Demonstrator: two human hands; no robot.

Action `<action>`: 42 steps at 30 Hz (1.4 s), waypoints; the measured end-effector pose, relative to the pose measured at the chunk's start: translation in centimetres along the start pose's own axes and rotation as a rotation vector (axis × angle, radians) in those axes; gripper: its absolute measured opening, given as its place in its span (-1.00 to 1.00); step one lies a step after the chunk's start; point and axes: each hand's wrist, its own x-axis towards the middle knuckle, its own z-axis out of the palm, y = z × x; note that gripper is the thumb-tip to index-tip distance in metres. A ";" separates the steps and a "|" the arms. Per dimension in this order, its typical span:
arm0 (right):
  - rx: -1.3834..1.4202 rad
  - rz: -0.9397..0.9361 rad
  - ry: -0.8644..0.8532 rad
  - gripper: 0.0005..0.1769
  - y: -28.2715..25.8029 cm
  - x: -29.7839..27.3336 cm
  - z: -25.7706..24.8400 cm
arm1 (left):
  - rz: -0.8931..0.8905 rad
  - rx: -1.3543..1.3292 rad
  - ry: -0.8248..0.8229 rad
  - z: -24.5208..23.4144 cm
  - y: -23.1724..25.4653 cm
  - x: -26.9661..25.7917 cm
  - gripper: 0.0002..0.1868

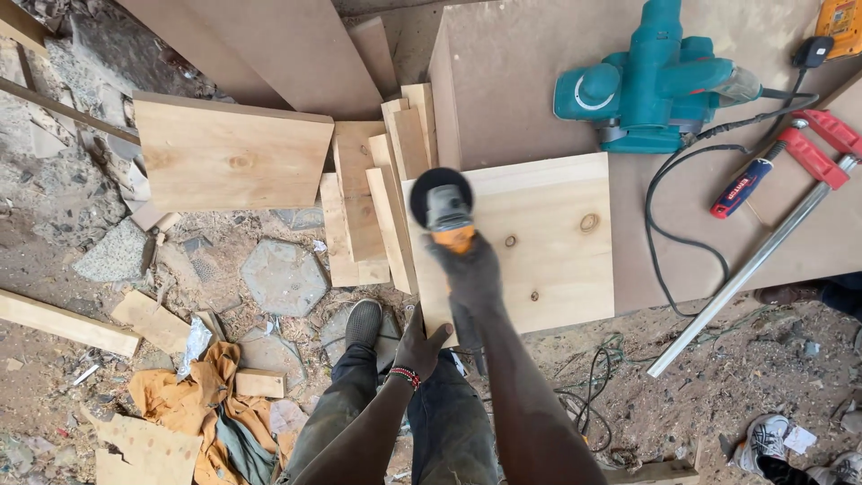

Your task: Sanding the surface and edges of a wooden board using a power sander

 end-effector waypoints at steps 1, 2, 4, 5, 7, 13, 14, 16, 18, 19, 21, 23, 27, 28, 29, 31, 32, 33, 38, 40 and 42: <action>-0.009 -0.261 -0.009 -0.24 -0.5 -4.1 1.5 | -0.040 0.003 -0.010 0.1 0.7 -0.3 0.02; -0.008 -0.259 -0.006 -0.24 -0.2 -3.8 2.3 | -0.040 0.003 -0.013 -0.3 1.0 -0.6 0.02; -0.269 -0.375 -0.025 -0.27 0.3 -2.9 3.6 | -0.049 -0.015 0.028 -1.0 1.8 -0.7 0.01; -0.267 -0.374 -0.016 -0.27 0.5 -3.2 2.8 | -0.043 -0.014 0.021 -0.7 1.3 -0.6 0.01; -0.144 -0.365 0.091 -0.40 0.9 -4.2 1.7 | -0.011 -0.020 -0.013 -0.6 0.1 -0.6 0.08; 0.078 -0.228 0.258 -0.29 8.0 3.8 -7.8 | -0.049 -0.327 0.010 0.5 -7.1 2.8 -0.09; 0.079 -0.234 0.252 -0.29 8.2 4.1 -8.7 | -0.046 -0.328 0.018 0.4 -7.3 3.0 -0.09; 0.355 -0.160 0.318 -0.46 9.0 4.7 -10.8 | -0.076 -0.593 -0.023 0.6 -8.0 3.2 -0.14; 0.318 -0.130 0.352 -0.29 7.1 1.8 -10.0 | -0.118 -0.776 -0.009 0.2 -6.5 1.1 -0.25; 0.285 -0.100 0.392 -0.09 6.2 0.5 -9.6 | -0.157 -0.956 0.000 0.0 -5.6 0.2 -0.37; 0.267 -0.086 0.377 -0.08 7.1 1.8 -8.3 | -0.151 -1.097 -0.024 0.4 -8.0 1.8 -0.45; 0.245 -0.056 0.366 -0.08 8.0 1.0 -6.0 | -0.159 -1.234 -0.051 0.3 -9.5 1.6 -0.52; 0.144 -0.192 0.189 -0.21 6.8 -3.5 -0.6 | -0.223 -1.378 -0.063 0.4 -9.5 2.1 -0.51; 0.098 -0.252 0.112 -0.27 6.3 -4.7 1.1 | -0.248 -1.445 -0.066 0.4 -9.9 2.3 -0.49; 0.101 -0.247 0.121 -0.27 6.3 -5.4 1.4 | -0.253 -1.440 -0.075 0.3 -9.3 2.0 -0.49; 0.014 -0.363 -0.038 -0.37 6.0 -6.9 2.4 | -0.260 -1.389 -0.088 -0.6 -8.0 1.4 -0.44; 0.019 -0.359 -0.027 -0.37 6.5 -6.8 2.1 | -0.263 -1.382 -0.099 -0.6 -6.5 0.5 -0.44; -0.009 -0.333 0.000 -0.38 7.0 -6.7 1.8 | -0.279 -1.340 -0.090 -0.8 -5.0 -0.4 -0.39; 0.007 -0.160 0.094 -0.41 11.1 -3.3 -3.1 | -0.294 -1.273 -0.101 -0.5 -9.3 2.5 -0.40; 0.107 -0.088 0.140 -0.39 13.9 0.5 -5.9 | -0.256 -1.240 -0.085 -0.7 -10.0 2.8 -0.40; 0.161 -0.106 0.229 -0.34 13.9 0.5 -8.6 | -0.248 -1.229 -0.097 -0.8 -9.9 2.8 -0.39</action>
